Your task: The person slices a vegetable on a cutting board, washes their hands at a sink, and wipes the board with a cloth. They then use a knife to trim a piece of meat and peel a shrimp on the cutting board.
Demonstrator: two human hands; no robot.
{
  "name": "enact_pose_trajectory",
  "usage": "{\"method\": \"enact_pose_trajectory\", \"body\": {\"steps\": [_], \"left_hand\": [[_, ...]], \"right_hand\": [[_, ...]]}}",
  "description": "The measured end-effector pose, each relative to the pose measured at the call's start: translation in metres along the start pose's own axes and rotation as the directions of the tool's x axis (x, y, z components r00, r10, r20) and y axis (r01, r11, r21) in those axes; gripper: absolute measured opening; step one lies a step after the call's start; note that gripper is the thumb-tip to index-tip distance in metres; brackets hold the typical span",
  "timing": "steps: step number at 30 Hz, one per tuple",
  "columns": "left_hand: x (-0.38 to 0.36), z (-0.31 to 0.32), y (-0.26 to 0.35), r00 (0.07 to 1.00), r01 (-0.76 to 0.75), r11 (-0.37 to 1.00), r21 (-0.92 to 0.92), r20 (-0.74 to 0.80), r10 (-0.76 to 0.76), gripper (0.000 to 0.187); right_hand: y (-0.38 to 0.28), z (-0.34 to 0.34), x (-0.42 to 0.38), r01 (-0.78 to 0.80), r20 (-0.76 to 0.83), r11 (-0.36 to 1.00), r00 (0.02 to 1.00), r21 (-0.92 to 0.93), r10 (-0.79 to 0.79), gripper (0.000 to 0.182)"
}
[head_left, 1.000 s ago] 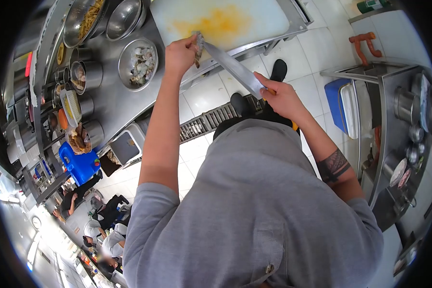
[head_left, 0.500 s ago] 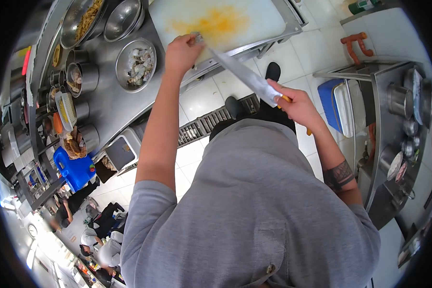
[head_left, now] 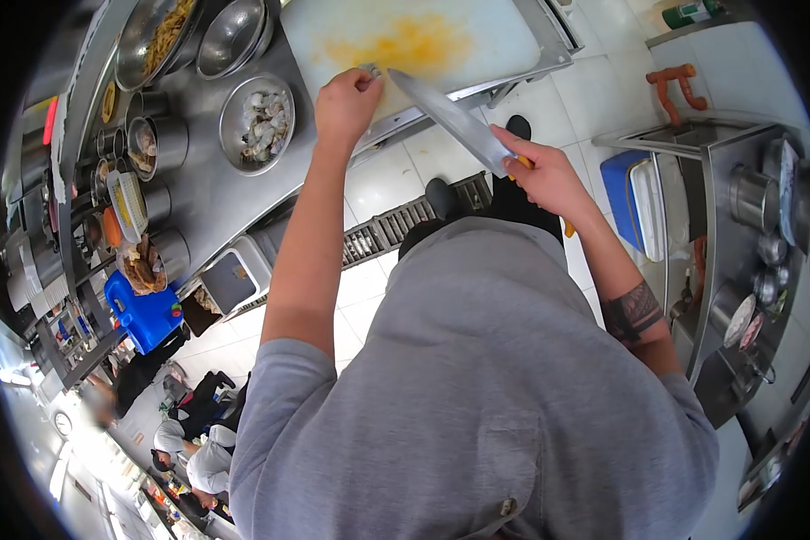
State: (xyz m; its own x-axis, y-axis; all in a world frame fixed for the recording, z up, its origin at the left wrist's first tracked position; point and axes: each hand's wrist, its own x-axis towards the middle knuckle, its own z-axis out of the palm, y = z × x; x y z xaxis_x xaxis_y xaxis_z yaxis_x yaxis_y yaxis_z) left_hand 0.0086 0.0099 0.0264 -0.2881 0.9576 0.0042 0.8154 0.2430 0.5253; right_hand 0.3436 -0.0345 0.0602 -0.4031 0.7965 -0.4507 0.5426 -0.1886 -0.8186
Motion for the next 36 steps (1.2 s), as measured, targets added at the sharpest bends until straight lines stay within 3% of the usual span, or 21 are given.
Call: {"method": "enact_pose_trajectory", "body": {"steps": [13,16,18,35,36], "left_hand": [[0.003,0.007,-0.004,1.0,-0.012,1.0,0.008,-0.026,0.012,0.018],[-0.006,0.008,0.006,0.99,-0.092,0.994,0.051,-0.105,0.097,0.015],[-0.008,0.008,0.01,0.958,-0.24,0.961,0.14,-0.125,0.258,0.013],[0.005,0.005,-0.002,0.953,-0.289,0.954,0.079,-0.075,0.294,0.015],[0.005,0.005,-0.003,0.953,-0.287,0.955,0.076,-0.075,0.292,0.015]], "right_hand": [[0.002,-0.008,0.013,-0.002,0.07,0.998,0.998,-0.058,0.006,0.055],[0.006,-0.008,0.014,-0.004,0.062,0.999,0.998,-0.049,0.007,0.055],[0.007,-0.008,0.012,-0.019,0.063,1.0,0.998,-0.025,0.02,0.055],[0.0,-0.006,0.011,-0.022,0.096,1.0,0.995,0.009,0.021,0.053],[-0.005,-0.008,0.01,-0.076,0.122,0.997,0.99,0.011,0.074,0.053]]}}
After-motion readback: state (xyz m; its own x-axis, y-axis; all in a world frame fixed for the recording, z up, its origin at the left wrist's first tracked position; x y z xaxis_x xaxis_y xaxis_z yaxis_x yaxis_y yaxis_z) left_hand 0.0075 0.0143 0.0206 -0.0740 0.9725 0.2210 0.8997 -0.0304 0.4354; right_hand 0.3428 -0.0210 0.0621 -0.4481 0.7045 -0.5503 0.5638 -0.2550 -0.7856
